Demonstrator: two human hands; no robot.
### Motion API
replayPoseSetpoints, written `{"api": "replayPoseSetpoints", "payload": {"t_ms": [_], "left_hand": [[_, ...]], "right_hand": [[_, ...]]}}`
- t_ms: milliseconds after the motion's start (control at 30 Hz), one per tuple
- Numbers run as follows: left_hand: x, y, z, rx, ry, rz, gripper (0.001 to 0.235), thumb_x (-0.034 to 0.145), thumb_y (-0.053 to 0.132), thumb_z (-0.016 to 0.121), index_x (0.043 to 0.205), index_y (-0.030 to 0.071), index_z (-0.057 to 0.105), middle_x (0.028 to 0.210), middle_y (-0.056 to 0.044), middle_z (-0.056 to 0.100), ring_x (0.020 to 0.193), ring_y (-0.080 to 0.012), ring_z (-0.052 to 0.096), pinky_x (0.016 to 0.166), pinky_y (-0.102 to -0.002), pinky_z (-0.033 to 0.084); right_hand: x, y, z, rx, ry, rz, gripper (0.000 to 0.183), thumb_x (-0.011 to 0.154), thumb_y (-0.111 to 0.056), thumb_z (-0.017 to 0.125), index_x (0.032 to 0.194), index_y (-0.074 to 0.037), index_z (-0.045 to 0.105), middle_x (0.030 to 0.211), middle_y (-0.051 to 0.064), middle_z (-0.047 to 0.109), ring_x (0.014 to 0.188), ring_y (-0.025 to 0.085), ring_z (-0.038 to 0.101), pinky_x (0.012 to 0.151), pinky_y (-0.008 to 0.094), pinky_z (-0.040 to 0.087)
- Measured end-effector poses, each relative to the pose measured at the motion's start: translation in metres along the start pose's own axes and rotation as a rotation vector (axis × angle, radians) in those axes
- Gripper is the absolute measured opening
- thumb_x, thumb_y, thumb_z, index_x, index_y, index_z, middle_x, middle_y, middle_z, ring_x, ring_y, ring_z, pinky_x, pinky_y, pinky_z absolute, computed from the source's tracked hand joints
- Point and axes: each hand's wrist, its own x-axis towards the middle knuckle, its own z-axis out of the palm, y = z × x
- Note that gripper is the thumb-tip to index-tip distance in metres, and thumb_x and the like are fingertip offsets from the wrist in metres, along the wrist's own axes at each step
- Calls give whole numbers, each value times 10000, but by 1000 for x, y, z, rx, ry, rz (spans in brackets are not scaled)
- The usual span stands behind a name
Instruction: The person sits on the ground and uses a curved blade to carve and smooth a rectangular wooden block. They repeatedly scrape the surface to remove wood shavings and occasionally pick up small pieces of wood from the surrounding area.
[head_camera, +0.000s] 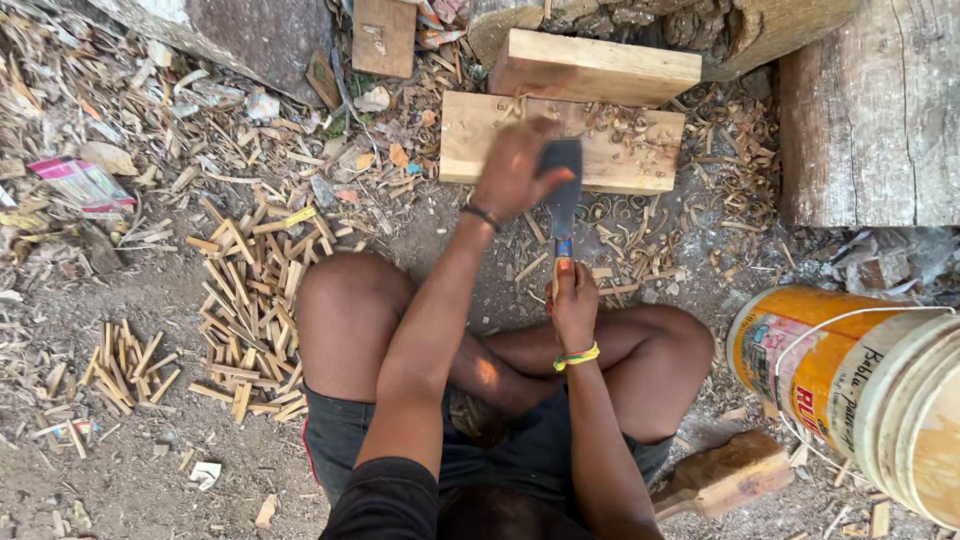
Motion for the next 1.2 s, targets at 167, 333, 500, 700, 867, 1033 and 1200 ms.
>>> {"api": "replayPoseSetpoints", "payload": {"t_ms": [167, 333, 500, 700, 867, 1033, 1200], "left_hand": [[-9, 39, 30, -117, -268, 80, 623, 924, 537, 711, 1350, 102, 576, 1133, -142, 723, 1058, -336, 687, 984, -447, 516], [-7, 35, 27, -147, -407, 3, 589, 925, 524, 711, 1302, 91, 582, 946, -101, 746, 946, -344, 711, 920, -461, 522], [-6, 31, 24, -194, -402, 1, 478, 921, 515, 703, 1120, 99, 576, 906, -61, 765, 932, -339, 717, 855, -453, 536], [-11, 20, 27, -194, -440, -40, 404, 934, 474, 695, 1023, 102, 564, 875, -58, 760, 910, -345, 706, 806, -459, 536], [-15, 9, 37, -177, -395, 31, 389, 941, 481, 685, 996, 120, 549, 846, -47, 742, 928, -325, 709, 850, -446, 546], [-10, 2, 40, -146, -412, 18, 408, 949, 498, 685, 976, 117, 542, 808, -56, 723, 945, -330, 700, 844, -451, 545], [14, -17, 46, -125, -355, 63, 416, 911, 499, 704, 970, 117, 549, 748, -79, 714, 916, -351, 703, 805, -474, 552]], "right_hand": [[-4, -10, 8, -35, -65, 44, 334, 1055, -329, 513, 882, -53, 587, 589, 26, 546, 412, 99, 457, 375, 275, 359], [0, -16, 9, -56, -90, 49, 307, 1041, -319, 482, 913, -68, 605, 593, 27, 545, 418, 99, 467, 378, 275, 373], [-7, -27, 22, -86, -100, 104, 346, 1067, -339, 478, 892, -59, 580, 591, 36, 542, 405, 105, 456, 366, 281, 363], [-10, -23, 36, -98, -64, 127, 319, 1065, -323, 472, 875, -75, 537, 576, 40, 521, 387, 106, 457, 347, 282, 358], [-9, -18, 42, -28, -77, 121, 335, 1092, -320, 466, 857, -81, 482, 580, 36, 494, 390, 103, 423, 351, 275, 332], [-2, -27, 48, -55, -80, 114, 329, 1088, -335, 428, 872, -97, 494, 584, 24, 502, 402, 92, 430, 355, 267, 337], [26, -43, 57, -102, -96, 64, 377, 1107, -371, 433, 867, -85, 488, 588, 23, 500, 409, 96, 423, 363, 271, 328]]}}
